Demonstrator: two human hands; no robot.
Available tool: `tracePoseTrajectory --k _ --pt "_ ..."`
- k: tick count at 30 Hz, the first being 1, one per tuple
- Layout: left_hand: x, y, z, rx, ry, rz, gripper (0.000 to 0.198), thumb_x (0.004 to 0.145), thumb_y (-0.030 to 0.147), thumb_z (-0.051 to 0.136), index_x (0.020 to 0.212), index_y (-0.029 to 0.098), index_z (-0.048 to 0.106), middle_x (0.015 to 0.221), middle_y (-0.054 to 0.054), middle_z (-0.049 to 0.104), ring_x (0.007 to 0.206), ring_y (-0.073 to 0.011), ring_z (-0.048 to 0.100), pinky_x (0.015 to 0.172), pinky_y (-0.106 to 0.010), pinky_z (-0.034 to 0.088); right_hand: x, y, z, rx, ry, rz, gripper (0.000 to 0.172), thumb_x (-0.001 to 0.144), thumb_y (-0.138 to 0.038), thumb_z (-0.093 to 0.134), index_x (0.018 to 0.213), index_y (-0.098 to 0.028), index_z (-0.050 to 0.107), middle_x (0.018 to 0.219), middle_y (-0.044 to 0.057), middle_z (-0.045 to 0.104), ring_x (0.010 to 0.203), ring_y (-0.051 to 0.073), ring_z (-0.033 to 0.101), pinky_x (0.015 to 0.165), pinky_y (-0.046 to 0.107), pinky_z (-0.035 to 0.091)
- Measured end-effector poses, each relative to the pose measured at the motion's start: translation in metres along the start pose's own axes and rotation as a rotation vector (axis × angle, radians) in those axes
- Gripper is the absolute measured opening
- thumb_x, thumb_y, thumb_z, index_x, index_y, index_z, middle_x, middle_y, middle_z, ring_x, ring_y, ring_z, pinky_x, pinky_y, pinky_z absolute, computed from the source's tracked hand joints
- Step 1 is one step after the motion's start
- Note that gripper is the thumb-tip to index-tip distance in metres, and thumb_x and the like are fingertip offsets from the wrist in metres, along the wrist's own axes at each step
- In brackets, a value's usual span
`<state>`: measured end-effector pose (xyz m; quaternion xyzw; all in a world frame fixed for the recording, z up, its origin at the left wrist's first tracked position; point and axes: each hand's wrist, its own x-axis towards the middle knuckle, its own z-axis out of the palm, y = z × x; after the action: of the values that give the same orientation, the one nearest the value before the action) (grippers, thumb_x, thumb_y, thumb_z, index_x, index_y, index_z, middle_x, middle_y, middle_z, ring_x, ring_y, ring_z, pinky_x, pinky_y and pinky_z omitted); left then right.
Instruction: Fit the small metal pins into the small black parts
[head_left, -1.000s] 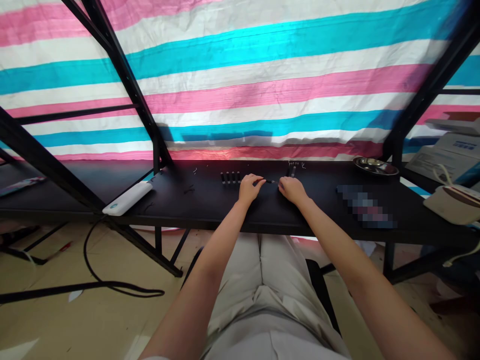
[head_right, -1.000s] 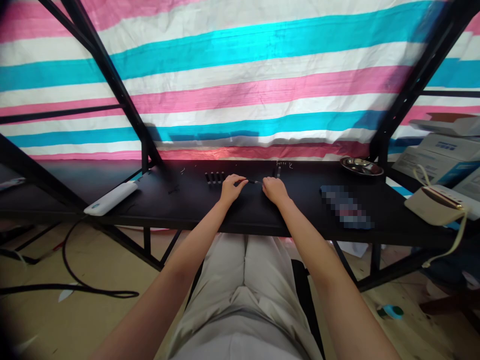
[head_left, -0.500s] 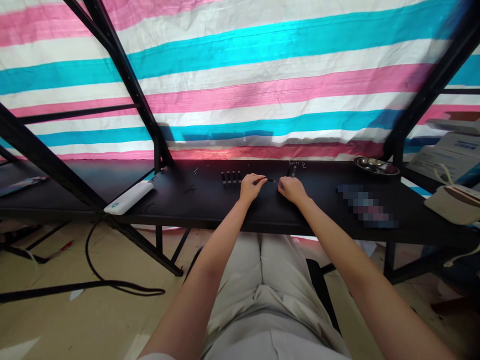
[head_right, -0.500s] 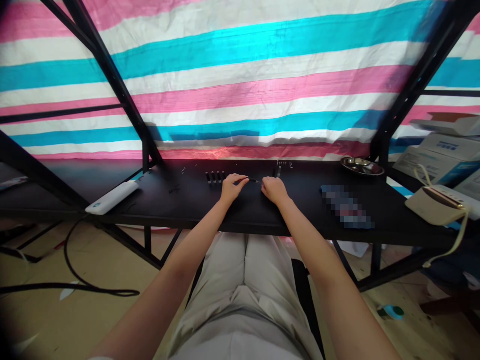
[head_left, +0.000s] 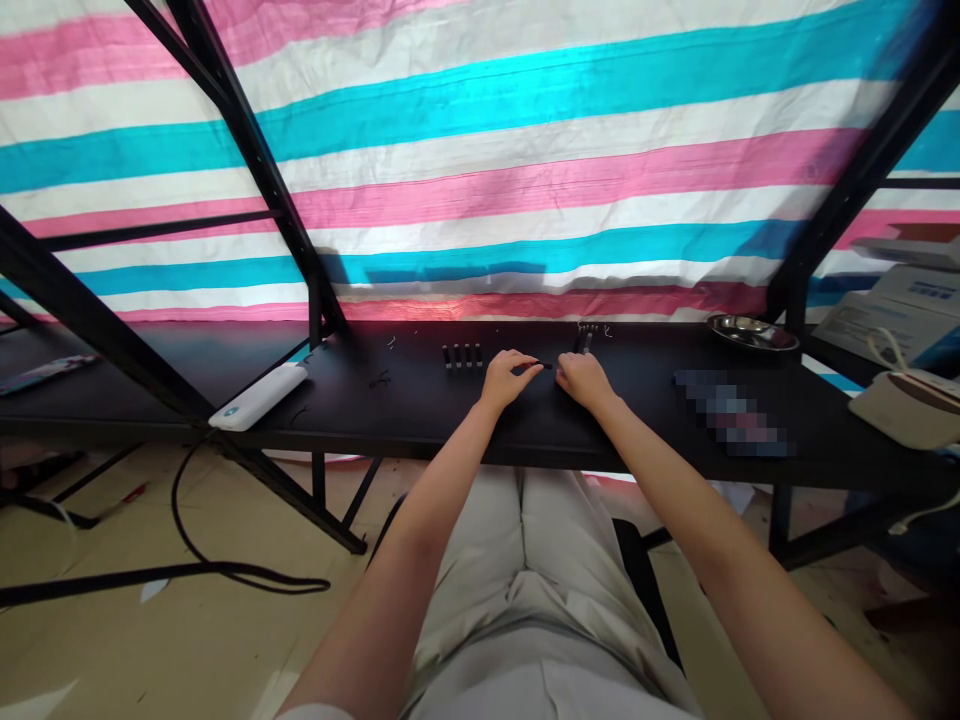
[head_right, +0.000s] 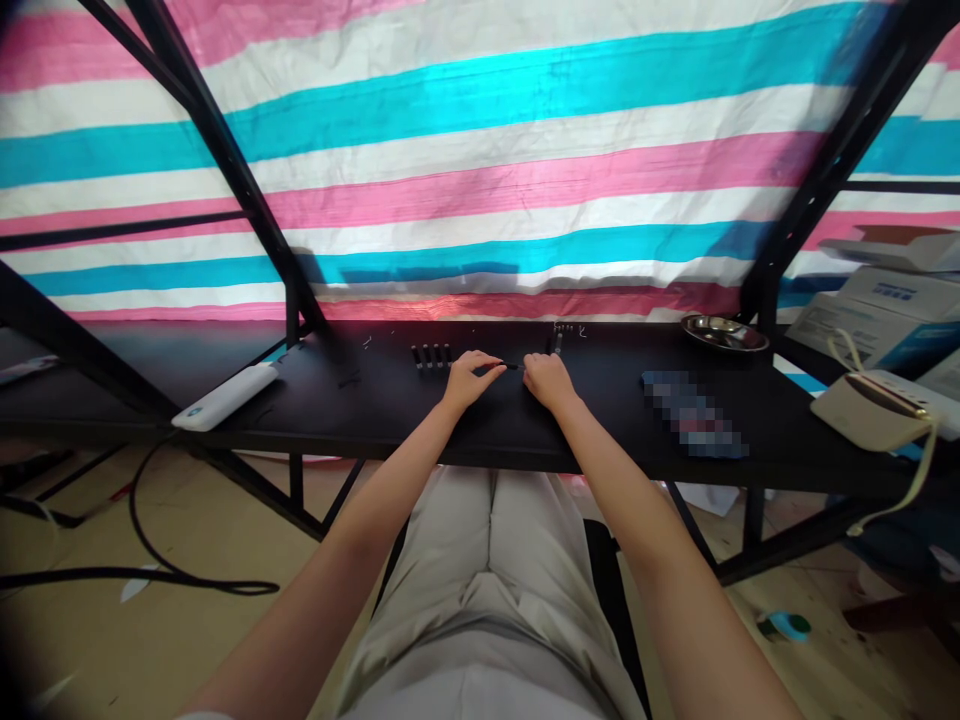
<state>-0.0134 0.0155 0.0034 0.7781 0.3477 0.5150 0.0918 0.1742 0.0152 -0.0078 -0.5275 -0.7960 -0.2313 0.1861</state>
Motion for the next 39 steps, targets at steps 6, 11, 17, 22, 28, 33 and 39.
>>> tracePoseTrajectory --k 6,11,17,22,28,33,39 --pt "-0.0006 -0.0034 0.0016 0.055 -0.06 0.036 0.015 0.078 0.031 0.066 0.087 0.02 0.071 0.08 -0.004 0.068 0.077 -0.0147 0.058 0.076 -0.03 0.047 -0.0002 -0.0037 -0.0017 -0.014 0.148 -0.097 0.016 0.084 -0.017 0.042 0.076 -0.015 0.056 0.073 0.008 0.06 0.068 0.018 0.049 0.067 0.031 0.024" --pt "-0.0003 -0.0047 0.0016 0.069 -0.063 0.034 0.016 0.079 0.03 0.064 0.089 0.02 0.07 0.079 -0.003 0.068 0.076 -0.0151 0.057 0.074 -0.031 0.047 -0.0023 0.0001 -0.0008 0.017 0.208 -0.19 0.023 0.088 -0.02 0.039 0.074 -0.015 0.056 0.07 0.006 0.058 0.067 0.017 0.047 0.068 0.031 0.023" --pt "-0.0011 -0.0059 0.0019 0.068 -0.092 0.064 0.016 0.079 0.03 0.063 0.09 0.02 0.07 0.079 -0.003 0.067 0.077 -0.0153 0.057 0.076 -0.031 0.047 -0.0032 0.0023 0.0003 0.023 0.239 -0.221 0.025 0.089 -0.021 0.039 0.072 -0.016 0.056 0.068 0.005 0.057 0.065 0.016 0.045 0.067 0.03 0.023" --pt "-0.0017 -0.0069 0.0022 0.081 -0.105 0.081 0.017 0.08 0.03 0.062 0.091 0.02 0.069 0.078 -0.003 0.066 0.077 -0.0153 0.055 0.076 -0.03 0.046 -0.003 0.0013 0.0006 0.026 0.222 -0.236 0.024 0.088 -0.022 0.04 0.071 -0.016 0.056 0.067 0.005 0.057 0.064 0.016 0.044 0.067 0.031 0.023" --pt "-0.0016 -0.0065 0.0026 0.092 -0.128 0.09 0.017 0.08 0.031 0.062 0.092 0.021 0.069 0.079 -0.003 0.067 0.077 -0.0157 0.055 0.076 -0.031 0.046 -0.0033 0.0017 -0.0021 0.04 0.14 -0.226 0.027 0.089 -0.023 0.038 0.073 -0.016 0.057 0.071 0.007 0.059 0.065 0.017 0.046 0.067 0.031 0.023" --pt "-0.0019 -0.0063 0.0027 0.117 -0.157 0.081 0.017 0.081 0.03 0.062 0.092 0.021 0.069 0.078 -0.003 0.066 0.077 -0.0158 0.055 0.077 -0.031 0.046 -0.0039 0.0012 -0.0043 0.064 0.106 -0.211 0.027 0.089 -0.024 0.038 0.072 -0.016 0.057 0.071 0.007 0.059 0.065 0.017 0.045 0.068 0.031 0.024" --pt "-0.0021 -0.0064 0.0046 0.17 -0.193 0.085 0.016 0.08 0.03 0.062 0.092 0.021 0.069 0.081 -0.003 0.066 0.077 -0.0161 0.054 0.076 -0.03 0.044 -0.0037 0.0004 -0.0018 0.073 0.106 -0.197 0.024 0.088 -0.023 0.039 0.073 -0.015 0.057 0.071 0.007 0.059 0.064 0.016 0.046 0.068 0.031 0.024"
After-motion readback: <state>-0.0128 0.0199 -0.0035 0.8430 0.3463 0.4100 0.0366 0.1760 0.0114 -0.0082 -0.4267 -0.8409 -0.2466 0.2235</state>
